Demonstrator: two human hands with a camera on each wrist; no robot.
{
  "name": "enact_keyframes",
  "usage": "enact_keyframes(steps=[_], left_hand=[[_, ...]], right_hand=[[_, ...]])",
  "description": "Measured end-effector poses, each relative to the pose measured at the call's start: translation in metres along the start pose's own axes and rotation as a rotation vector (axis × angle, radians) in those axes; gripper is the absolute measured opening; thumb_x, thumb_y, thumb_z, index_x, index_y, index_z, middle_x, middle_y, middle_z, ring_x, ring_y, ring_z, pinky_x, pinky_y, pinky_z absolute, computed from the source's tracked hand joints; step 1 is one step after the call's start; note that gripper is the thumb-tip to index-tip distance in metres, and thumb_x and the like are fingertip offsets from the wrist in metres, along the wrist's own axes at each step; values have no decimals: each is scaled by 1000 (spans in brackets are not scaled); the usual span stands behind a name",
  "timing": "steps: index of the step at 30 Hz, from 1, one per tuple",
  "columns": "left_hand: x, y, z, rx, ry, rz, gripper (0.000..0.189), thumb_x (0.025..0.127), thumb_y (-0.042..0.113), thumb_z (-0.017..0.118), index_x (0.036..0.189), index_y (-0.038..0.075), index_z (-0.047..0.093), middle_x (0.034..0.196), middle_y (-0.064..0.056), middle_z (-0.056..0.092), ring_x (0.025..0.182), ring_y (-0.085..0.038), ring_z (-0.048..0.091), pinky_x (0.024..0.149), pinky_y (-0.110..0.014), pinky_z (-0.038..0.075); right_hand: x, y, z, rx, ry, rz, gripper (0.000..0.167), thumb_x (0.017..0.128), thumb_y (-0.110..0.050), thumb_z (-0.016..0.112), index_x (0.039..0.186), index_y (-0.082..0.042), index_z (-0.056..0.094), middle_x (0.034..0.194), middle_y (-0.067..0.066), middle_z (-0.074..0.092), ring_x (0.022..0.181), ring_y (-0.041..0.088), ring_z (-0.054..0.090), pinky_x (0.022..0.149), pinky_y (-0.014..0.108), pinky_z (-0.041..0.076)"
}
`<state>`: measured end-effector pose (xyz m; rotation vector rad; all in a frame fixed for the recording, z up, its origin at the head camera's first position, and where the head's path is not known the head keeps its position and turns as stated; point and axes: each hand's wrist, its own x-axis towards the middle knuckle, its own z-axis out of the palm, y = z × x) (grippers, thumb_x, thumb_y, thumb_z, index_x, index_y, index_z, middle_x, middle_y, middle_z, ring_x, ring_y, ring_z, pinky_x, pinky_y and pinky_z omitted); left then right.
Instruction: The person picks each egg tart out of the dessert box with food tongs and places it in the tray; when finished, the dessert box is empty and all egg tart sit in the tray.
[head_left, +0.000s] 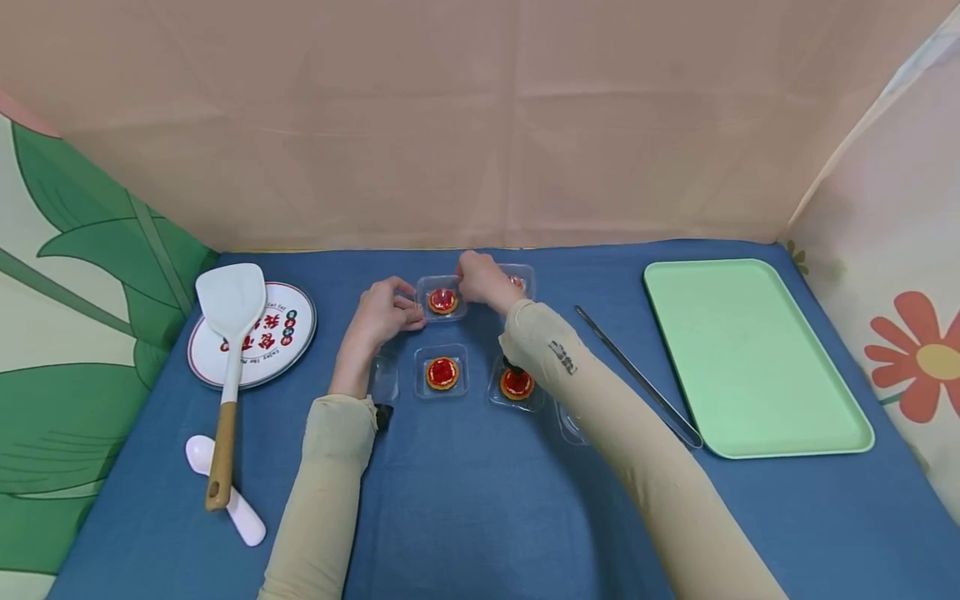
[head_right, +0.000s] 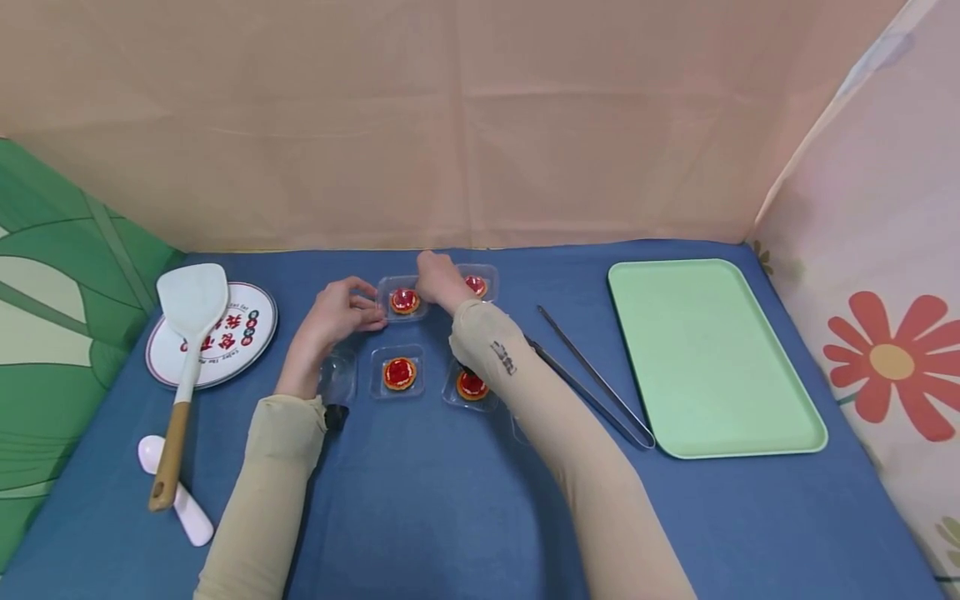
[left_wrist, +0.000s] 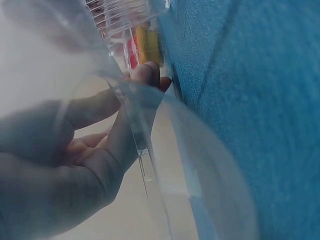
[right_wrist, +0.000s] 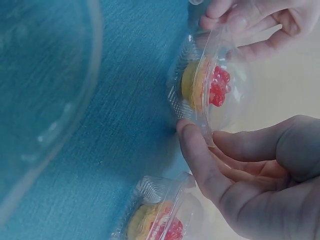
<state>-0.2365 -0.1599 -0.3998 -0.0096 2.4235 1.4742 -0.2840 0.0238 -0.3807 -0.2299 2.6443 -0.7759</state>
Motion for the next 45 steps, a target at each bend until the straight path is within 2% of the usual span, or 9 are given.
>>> enact_keyframes(steps=[6, 11, 13, 20, 29, 35, 39, 41, 45], left_hand=[[-1, 1, 0, 5, -2, -1, 38, 105, -5, 63, 141, -13, 52, 122, -35, 69, 109, -40, 75, 88, -35, 64], [-1, 3, 0, 19, 0, -4, 38, 105, -5, 63, 141, -12, 53, 122, -34, 70, 108, -40, 76, 87, -35, 64], [0, 4, 0, 27, 2, 1, 37, 104, -6, 64, 139, -13, 53, 121, -34, 70, 106, -39, 77, 86, -34, 65], [0, 3, 1, 44, -2, 8, 37, 103, -7, 66, 138, -13, 55, 119, -34, 72, 103, -38, 77, 86, -35, 65], [0, 4, 1, 38, -1, 0, 42, 103, -6, 66, 143, -11, 52, 120, -33, 71, 104, -39, 77, 86, -35, 65], [0, 3, 2, 14, -15, -25, 42, 104, -6, 65, 144, -12, 53, 124, -33, 70, 107, -38, 76, 86, -34, 64], [0, 3, 2, 7, -10, -7, 41, 102, -9, 66, 141, -14, 54, 128, -33, 66, 105, -38, 76, 85, -32, 65], [1, 2, 2, 12, -5, 1, 41, 102, -9, 66, 140, -14, 54, 128, -33, 66, 103, -37, 77, 84, -32, 65], [1, 1, 2, 30, 7, 10, 41, 103, -9, 65, 141, -13, 54, 123, -34, 69, 101, -38, 77, 84, -33, 65]], right_hand=[[-4, -1, -2, 6, 6, 0, 29, 102, 5, 59, 131, 8, 64, 124, 20, 66, 95, 26, 59, 85, 35, 58], [-2, 0, -2, 24, 6, 10, 10, 100, 8, 59, 105, 5, 66, 89, 10, 55, 73, 19, 45, 63, 27, 42], [0, 1, -1, 40, 7, 15, 8, 99, 9, 60, 101, 3, 65, 86, 9, 52, 72, 18, 44, 61, 28, 39], [-5, 1, 0, 41, 16, 2, 25, 100, 7, 62, 125, 8, 67, 113, 18, 67, 89, 25, 56, 76, 33, 52], [-2, 4, 1, 60, 17, 6, 12, 98, 10, 63, 106, 4, 69, 88, 10, 55, 76, 21, 48, 63, 29, 42], [-4, 7, 5, -32, 62, -65, 29, 102, 8, 56, 128, 8, 68, 122, 19, 69, 101, 28, 62, 88, 36, 56], [-6, 7, 6, -61, 69, -96, 36, 103, 7, 56, 137, 8, 63, 136, 23, 66, 119, 34, 64, 104, 42, 56], [-7, 7, 5, -70, 73, -95, 30, 102, 7, 56, 131, 9, 65, 128, 22, 67, 111, 33, 64, 99, 40, 56], [-5, 8, 4, -85, 82, -92, 9, 98, 8, 57, 97, 5, 65, 90, 12, 59, 81, 23, 51, 72, 32, 48]])
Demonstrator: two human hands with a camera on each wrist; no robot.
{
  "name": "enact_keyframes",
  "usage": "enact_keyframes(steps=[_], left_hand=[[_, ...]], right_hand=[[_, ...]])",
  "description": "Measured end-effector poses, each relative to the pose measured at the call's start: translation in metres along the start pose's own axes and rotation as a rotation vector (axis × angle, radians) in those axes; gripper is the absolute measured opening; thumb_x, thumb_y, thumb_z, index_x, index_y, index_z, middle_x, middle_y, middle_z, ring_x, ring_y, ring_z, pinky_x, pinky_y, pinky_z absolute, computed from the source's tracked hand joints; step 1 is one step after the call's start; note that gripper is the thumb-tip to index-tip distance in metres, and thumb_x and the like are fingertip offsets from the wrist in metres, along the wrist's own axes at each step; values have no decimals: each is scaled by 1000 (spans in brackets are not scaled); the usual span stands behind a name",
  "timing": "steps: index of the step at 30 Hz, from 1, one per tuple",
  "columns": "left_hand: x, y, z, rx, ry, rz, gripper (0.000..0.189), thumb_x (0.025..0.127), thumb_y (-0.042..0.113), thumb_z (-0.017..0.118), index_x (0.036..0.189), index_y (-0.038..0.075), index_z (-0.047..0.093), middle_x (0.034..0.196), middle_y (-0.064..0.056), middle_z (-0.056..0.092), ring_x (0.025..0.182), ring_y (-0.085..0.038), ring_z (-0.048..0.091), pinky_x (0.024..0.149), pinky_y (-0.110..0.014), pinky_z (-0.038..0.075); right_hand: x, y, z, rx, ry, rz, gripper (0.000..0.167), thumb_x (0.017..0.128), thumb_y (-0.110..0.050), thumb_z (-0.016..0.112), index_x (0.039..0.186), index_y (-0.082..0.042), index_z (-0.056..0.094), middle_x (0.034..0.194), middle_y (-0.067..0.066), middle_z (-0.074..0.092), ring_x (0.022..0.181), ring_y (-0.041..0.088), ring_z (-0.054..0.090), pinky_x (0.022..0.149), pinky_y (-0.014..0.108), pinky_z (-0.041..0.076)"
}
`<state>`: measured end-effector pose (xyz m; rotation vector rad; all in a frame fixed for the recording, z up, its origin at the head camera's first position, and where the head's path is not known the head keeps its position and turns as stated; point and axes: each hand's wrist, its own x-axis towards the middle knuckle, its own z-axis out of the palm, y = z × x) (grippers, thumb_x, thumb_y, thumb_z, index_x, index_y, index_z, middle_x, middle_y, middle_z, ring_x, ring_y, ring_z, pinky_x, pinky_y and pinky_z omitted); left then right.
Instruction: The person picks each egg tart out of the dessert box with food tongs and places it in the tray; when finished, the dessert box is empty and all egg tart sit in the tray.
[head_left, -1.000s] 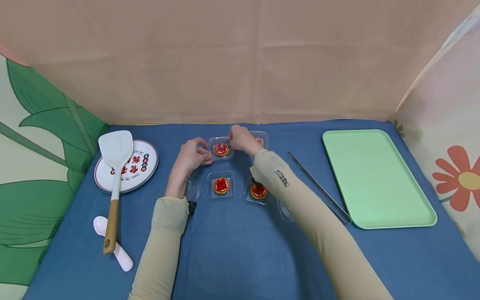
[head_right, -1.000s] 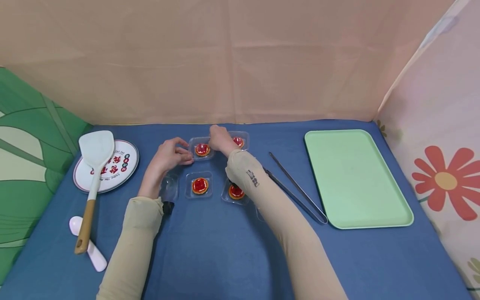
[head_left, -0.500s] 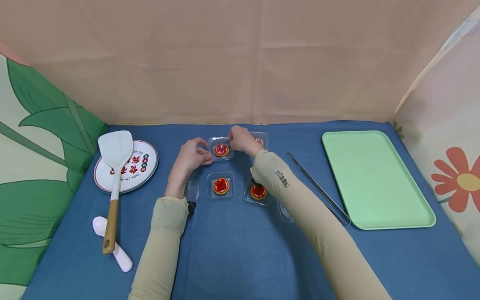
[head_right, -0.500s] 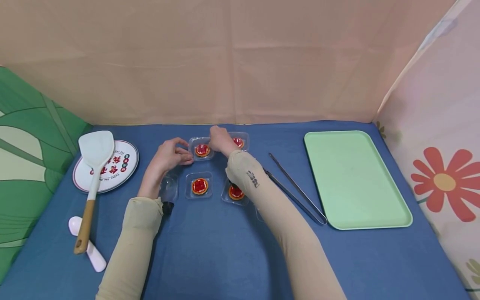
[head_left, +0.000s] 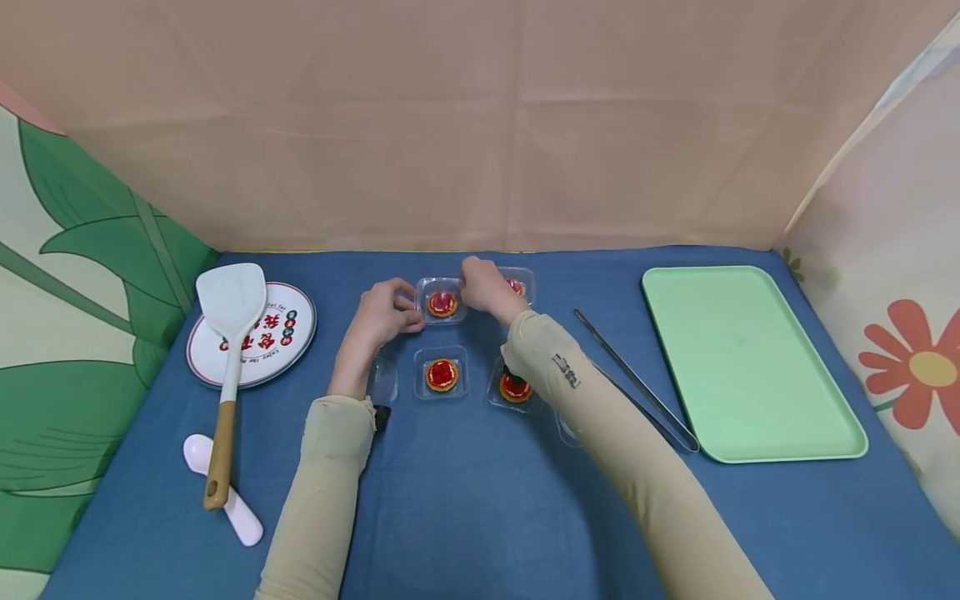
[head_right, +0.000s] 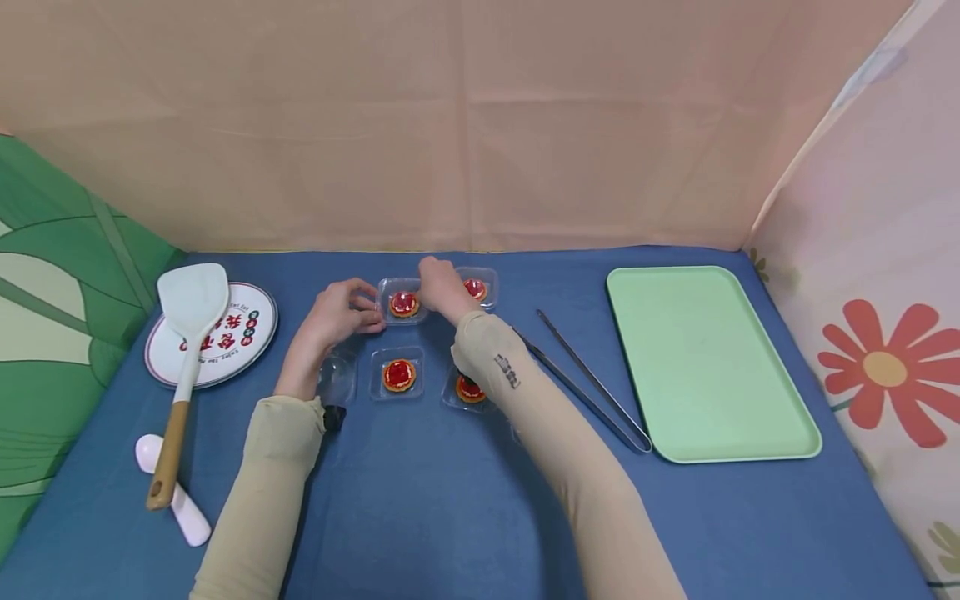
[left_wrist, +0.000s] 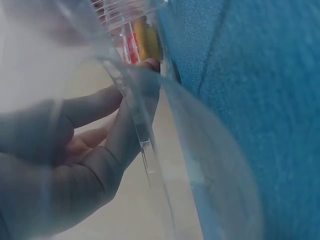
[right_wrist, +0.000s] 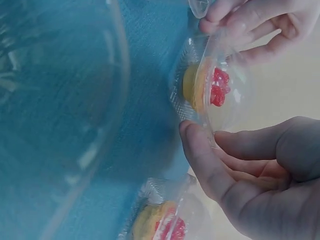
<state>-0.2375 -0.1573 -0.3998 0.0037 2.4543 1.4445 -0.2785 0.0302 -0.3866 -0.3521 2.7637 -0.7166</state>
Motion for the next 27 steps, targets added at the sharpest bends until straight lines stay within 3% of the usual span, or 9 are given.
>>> enact_keyframes(steps=[2, 4, 8, 10, 15, 20, 27], left_hand=[[1, -1, 0, 2, 6, 4, 41, 103, -9, 65, 142, -13, 53, 121, -34, 70, 101, -38, 77, 83, -33, 65], [1, -1, 1, 2, 9, 10, 41, 103, -9, 65, 142, -12, 53, 120, -34, 70, 102, -39, 77, 83, -33, 65], [3, -2, 0, -7, 1, 19, 43, 103, -9, 65, 143, -11, 51, 120, -34, 69, 102, -41, 77, 84, -34, 65], [3, -2, 0, -11, -9, 17, 44, 103, -9, 66, 144, -11, 51, 122, -34, 69, 102, -40, 77, 83, -33, 65], [4, -2, -1, -15, -26, 2, 46, 101, -8, 68, 144, -12, 52, 133, -33, 64, 104, -38, 77, 84, -32, 65], [4, -2, -4, 49, -21, 17, 49, 101, -3, 72, 146, -10, 54, 144, -30, 58, 104, -36, 77, 84, -32, 65], [3, -2, -7, 65, -12, 7, 50, 102, -1, 71, 149, -9, 53, 147, -31, 55, 101, -33, 79, 86, -33, 64]], right_hand=[[1, 1, 0, 12, -4, 1, 10, 97, 9, 57, 90, 5, 63, 83, 9, 52, 75, 21, 44, 65, 30, 39], [0, 2, 0, 40, -14, 2, 11, 98, 9, 58, 98, 7, 69, 88, 11, 60, 76, 21, 46, 66, 29, 42], [-2, 3, -1, 64, -30, 5, 34, 100, 6, 59, 134, 10, 65, 129, 20, 66, 101, 28, 59, 88, 36, 55], [-4, 3, -1, 60, -38, 6, 37, 102, 6, 57, 139, 9, 61, 137, 23, 63, 110, 33, 60, 96, 40, 55], [-6, 1, 0, 47, -4, -4, 35, 106, 5, 55, 140, 8, 62, 138, 23, 64, 114, 33, 63, 99, 41, 56], [-8, -3, -2, 15, 7, 0, 34, 108, 3, 54, 141, 7, 63, 142, 22, 65, 118, 33, 64, 100, 42, 56], [-11, -7, -5, -80, 23, -15, 34, 107, -2, 59, 140, 2, 67, 139, 18, 67, 125, 34, 62, 108, 45, 53]])
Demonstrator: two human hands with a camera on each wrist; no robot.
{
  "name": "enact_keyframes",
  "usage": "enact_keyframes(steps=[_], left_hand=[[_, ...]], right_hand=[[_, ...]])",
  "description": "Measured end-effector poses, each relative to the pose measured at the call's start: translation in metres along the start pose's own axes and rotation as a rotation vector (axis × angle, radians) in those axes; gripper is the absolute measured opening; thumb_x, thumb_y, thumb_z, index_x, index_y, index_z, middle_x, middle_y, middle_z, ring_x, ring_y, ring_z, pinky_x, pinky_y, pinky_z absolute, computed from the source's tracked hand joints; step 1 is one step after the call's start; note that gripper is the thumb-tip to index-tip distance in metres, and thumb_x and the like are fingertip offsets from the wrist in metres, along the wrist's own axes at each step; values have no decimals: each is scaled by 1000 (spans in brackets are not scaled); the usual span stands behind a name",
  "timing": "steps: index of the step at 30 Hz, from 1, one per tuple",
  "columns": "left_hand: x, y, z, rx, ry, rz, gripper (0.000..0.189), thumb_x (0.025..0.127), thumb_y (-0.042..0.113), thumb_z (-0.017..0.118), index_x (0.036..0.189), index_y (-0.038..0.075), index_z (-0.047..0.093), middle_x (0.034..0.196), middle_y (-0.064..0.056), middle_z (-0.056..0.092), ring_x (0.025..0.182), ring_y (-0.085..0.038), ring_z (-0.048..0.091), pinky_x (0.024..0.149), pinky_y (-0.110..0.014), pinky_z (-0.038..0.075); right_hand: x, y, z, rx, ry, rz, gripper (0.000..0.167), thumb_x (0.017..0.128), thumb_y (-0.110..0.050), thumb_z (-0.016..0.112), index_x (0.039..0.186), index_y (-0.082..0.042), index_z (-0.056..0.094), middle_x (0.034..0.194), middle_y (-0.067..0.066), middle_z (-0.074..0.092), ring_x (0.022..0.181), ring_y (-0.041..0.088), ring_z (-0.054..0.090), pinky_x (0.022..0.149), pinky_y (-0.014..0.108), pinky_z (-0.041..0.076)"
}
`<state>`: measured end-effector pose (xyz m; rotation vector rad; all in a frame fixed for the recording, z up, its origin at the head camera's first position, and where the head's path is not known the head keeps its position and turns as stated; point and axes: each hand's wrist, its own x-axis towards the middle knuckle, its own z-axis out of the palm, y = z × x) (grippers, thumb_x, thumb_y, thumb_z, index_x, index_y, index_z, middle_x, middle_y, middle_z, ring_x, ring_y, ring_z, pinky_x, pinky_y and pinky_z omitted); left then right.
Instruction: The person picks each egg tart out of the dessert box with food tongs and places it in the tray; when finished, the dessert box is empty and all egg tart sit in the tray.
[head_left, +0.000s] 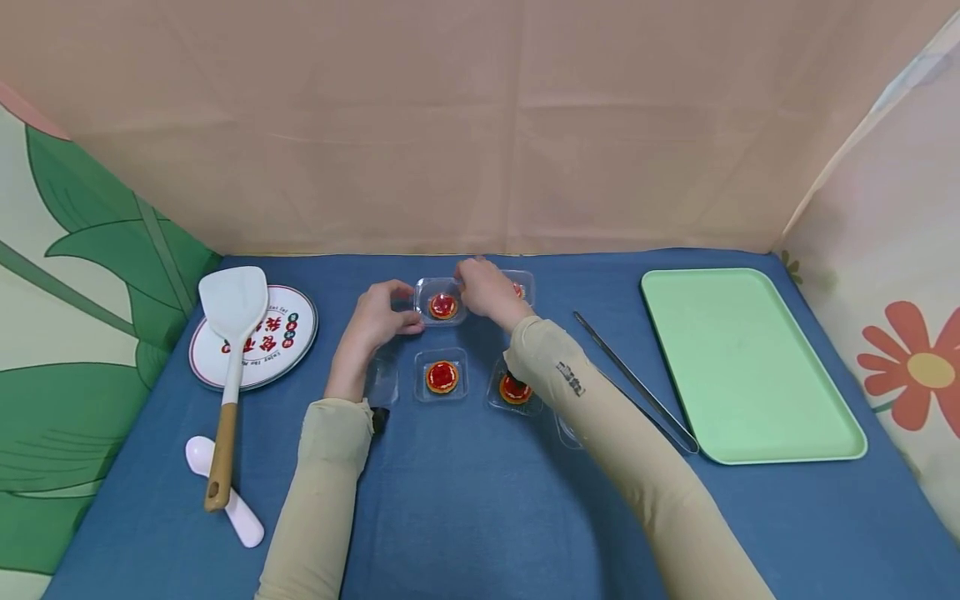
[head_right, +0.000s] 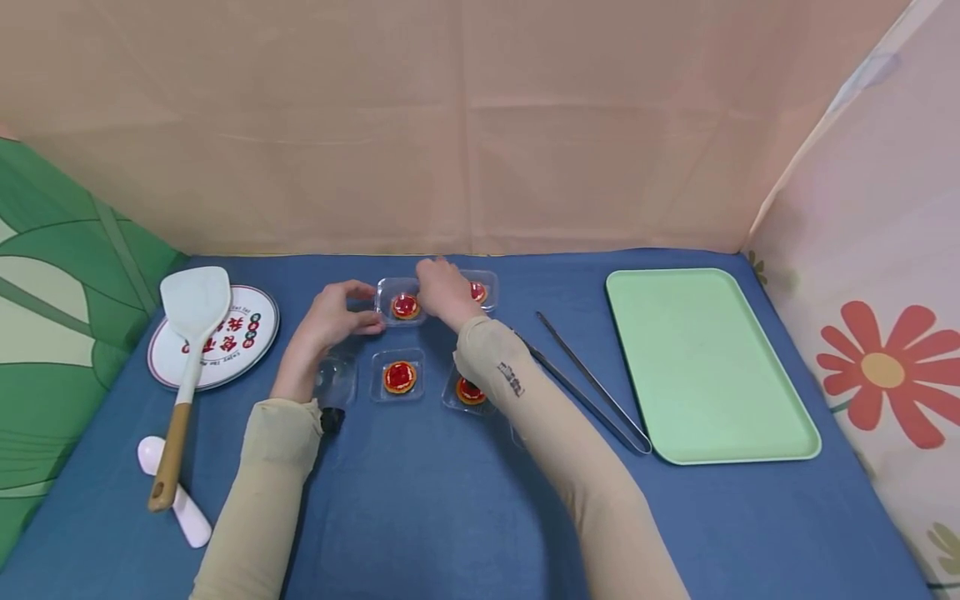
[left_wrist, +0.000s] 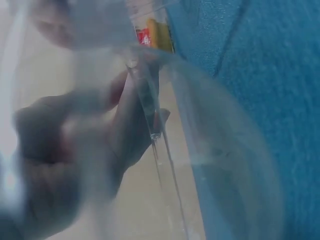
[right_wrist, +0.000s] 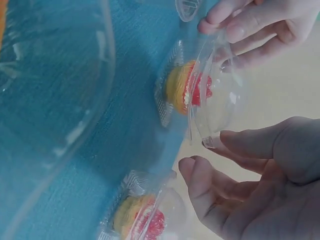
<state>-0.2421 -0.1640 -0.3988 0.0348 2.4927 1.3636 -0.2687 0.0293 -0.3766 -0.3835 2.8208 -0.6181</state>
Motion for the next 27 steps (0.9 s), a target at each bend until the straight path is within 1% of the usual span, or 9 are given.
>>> enact_keyframes(steps=[7, 10, 12, 14, 17, 19, 21, 23, 27], left_hand=[[-5, 0, -7, -16, 17, -8, 50, 104, -1, 69, 151, -7, 52, 144, -30, 57, 105, -36, 78, 87, -31, 63], [-8, 1, -12, -38, 18, -15, 51, 104, -1, 68, 152, -7, 51, 143, -30, 57, 104, -34, 78, 89, -33, 63], [-10, 1, -15, -54, 20, -17, 50, 104, -1, 68, 151, -8, 51, 143, -30, 57, 104, -34, 78, 90, -34, 63], [-11, 1, -19, -64, 25, -12, 48, 105, 0, 67, 151, -8, 51, 141, -30, 58, 103, -33, 78, 90, -34, 63], [-12, 1, -23, -71, 41, 5, 45, 107, 1, 64, 149, -9, 52, 140, -30, 58, 101, -32, 79, 88, -32, 63], [-13, 0, -26, -74, 62, 18, 42, 107, 1, 63, 147, -9, 53, 139, -28, 58, 98, -31, 80, 86, -31, 63], [-15, 0, -27, -81, 83, 36, 40, 107, 1, 63, 145, -9, 55, 137, -28, 59, 95, -29, 80, 86, -33, 63], [-16, 0, -28, -84, 110, 61, 39, 107, 1, 63, 144, -8, 56, 133, -27, 60, 92, -27, 80, 86, -36, 64], [-18, 2, -31, -89, 184, 124, 35, 107, 0, 63, 141, -7, 59, 120, -25, 65, 89, -27, 80, 85, -41, 64]], right_hand=[[-2, -3, -2, -19, 12, 2, 39, 105, -3, 62, 145, -6, 66, 144, 17, 63, 131, 40, 57, 105, 53, 55], [-2, -5, -3, -7, 15, -26, 42, 105, -1, 63, 147, -7, 64, 144, 15, 64, 130, 36, 59, 106, 51, 54], [-1, -6, -3, 10, 14, -49, 44, 105, 1, 62, 148, -7, 63, 139, 14, 66, 122, 32, 62, 101, 45, 56], [0, -8, -4, 35, 9, -67, 47, 106, 2, 59, 151, -9, 61, 129, 13, 69, 106, 28, 64, 88, 39, 56], [1, -11, -5, 88, -4, -81, 50, 107, 3, 57, 154, -11, 57, 113, 13, 69, 81, 24, 57, 67, 33, 47], [1, -12, -6, 120, -6, -97, 51, 107, 3, 55, 156, -11, 56, 107, 14, 69, 71, 21, 52, 61, 30, 41], [1, -13, -7, 160, 1, -122, 52, 106, 5, 55, 156, -9, 55, 111, 14, 69, 69, 20, 52, 59, 28, 41], [0, -13, -8, 212, 15, -150, 53, 105, 8, 53, 155, -7, 55, 111, 17, 71, 70, 21, 56, 60, 28, 43], [0, -14, -10, 369, 53, -193, 50, 106, 11, 50, 155, 0, 51, 109, 22, 73, 80, 32, 69, 69, 34, 58]])
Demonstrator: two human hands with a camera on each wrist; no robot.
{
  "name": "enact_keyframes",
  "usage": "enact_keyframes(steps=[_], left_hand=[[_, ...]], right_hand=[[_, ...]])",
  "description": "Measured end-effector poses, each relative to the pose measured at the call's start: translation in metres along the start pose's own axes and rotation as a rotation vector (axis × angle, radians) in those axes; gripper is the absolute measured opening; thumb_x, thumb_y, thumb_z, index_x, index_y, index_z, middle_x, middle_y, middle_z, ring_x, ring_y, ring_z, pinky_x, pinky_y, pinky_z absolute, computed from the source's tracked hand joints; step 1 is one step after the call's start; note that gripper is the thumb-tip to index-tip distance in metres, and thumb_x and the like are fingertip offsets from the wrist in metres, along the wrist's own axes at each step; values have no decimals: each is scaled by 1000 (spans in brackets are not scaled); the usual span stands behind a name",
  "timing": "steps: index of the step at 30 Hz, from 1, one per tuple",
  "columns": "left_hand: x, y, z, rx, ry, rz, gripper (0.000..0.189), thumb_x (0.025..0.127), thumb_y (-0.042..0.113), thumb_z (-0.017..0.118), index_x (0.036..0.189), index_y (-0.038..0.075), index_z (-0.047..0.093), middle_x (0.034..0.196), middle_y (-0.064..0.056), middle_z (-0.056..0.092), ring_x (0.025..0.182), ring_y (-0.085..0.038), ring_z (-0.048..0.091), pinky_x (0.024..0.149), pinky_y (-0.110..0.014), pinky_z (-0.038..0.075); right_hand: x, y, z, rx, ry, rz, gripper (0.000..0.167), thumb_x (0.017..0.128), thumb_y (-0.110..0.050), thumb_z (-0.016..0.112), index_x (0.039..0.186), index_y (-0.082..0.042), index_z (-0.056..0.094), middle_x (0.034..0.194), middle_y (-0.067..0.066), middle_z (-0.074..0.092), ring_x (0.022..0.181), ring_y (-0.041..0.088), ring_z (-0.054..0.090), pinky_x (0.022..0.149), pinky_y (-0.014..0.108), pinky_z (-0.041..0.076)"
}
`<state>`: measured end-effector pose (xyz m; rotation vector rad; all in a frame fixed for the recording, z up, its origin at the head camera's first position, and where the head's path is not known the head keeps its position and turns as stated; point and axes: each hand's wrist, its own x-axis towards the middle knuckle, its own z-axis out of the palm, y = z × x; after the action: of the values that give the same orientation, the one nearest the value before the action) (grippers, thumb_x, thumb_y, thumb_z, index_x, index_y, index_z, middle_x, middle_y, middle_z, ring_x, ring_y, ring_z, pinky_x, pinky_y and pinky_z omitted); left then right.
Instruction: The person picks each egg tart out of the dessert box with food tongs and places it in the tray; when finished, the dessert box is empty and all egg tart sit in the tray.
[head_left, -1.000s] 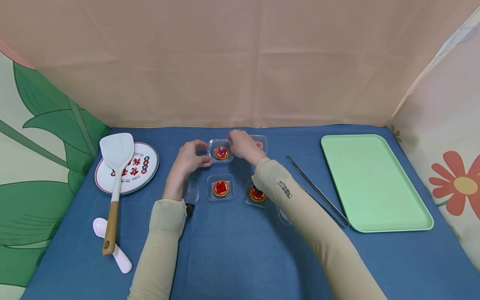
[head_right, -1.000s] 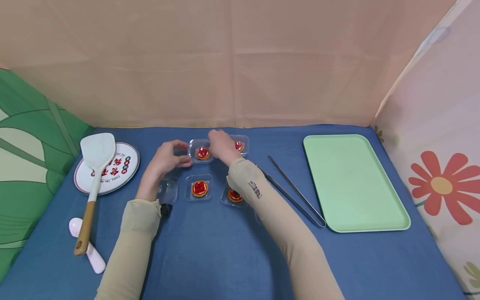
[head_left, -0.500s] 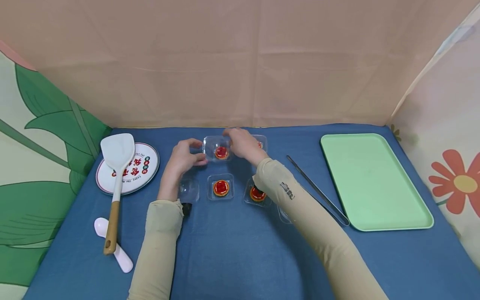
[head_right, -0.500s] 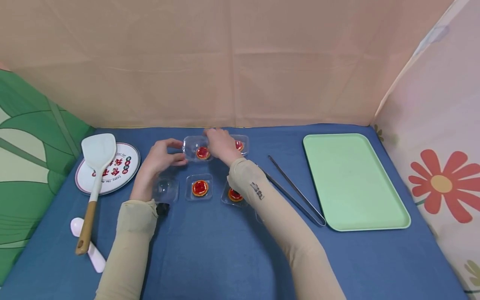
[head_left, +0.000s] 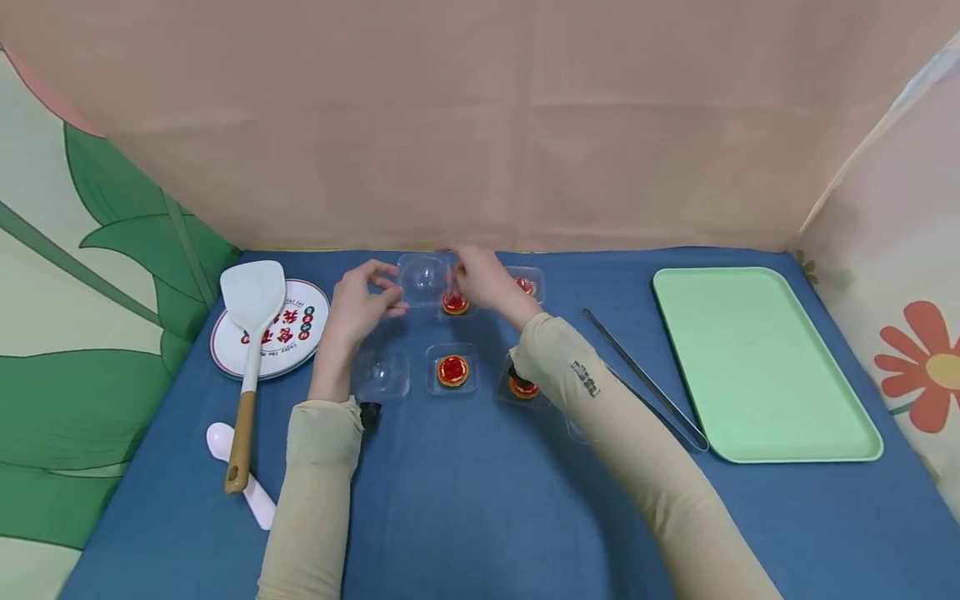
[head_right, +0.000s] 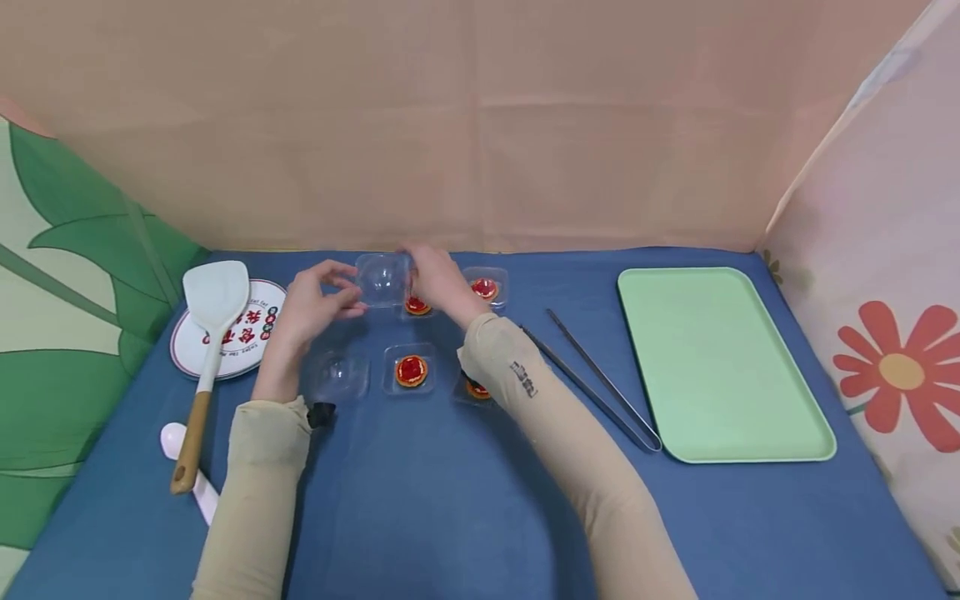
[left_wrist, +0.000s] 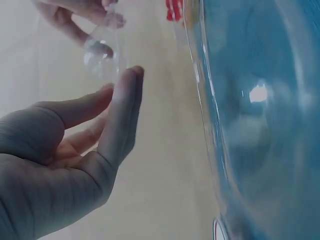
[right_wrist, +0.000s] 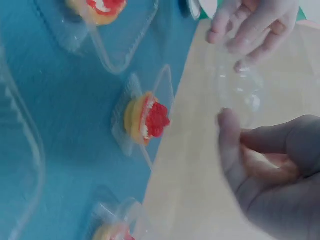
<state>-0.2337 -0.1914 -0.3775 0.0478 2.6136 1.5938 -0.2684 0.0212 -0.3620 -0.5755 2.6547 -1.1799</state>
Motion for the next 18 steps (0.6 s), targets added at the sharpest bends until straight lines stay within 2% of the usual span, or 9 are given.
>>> enact_keyframes(steps=[2, 5, 10, 14, 18], left_hand=[[0, 0, -2, 0, 47, 34, 32, 107, 0, 63, 138, -7, 61, 114, -24, 66, 88, -29, 80, 83, -40, 65], [-1, 0, -5, -16, 109, 73, 26, 106, -2, 64, 132, -8, 64, 109, -24, 66, 90, -34, 79, 81, -35, 65], [-3, -3, -9, -7, 174, 115, 17, 105, -1, 67, 120, -9, 68, 105, -22, 66, 93, -40, 77, 76, -27, 65], [-5, -8, -13, 9, 190, 114, 16, 105, 1, 68, 117, -9, 69, 104, -22, 68, 85, -30, 78, 76, -27, 65], [-6, -11, -17, -4, 191, 106, 21, 106, 4, 67, 122, -9, 71, 108, -24, 71, 77, -16, 77, 75, -26, 65]], right_hand=[[0, 0, 1, 92, 27, -15, 45, 108, 9, 50, 152, 4, 51, 108, 25, 73, 85, 38, 73, 78, 41, 64], [1, -1, 4, 209, 72, -25, 35, 110, 4, 53, 144, 8, 57, 108, 24, 72, 89, 40, 74, 86, 49, 65], [6, -1, 10, 347, 143, -44, 22, 111, 0, 55, 125, 11, 68, 107, 21, 73, 92, 36, 74, 86, 39, 65], [10, -1, 16, 438, 182, -54, 22, 111, 0, 55, 121, 13, 69, 105, 22, 74, 96, 40, 74, 89, 44, 64], [14, 0, 20, 427, 205, -49, 20, 110, 0, 58, 122, 12, 68, 104, 21, 77, 96, 39, 75, 91, 50, 63]])
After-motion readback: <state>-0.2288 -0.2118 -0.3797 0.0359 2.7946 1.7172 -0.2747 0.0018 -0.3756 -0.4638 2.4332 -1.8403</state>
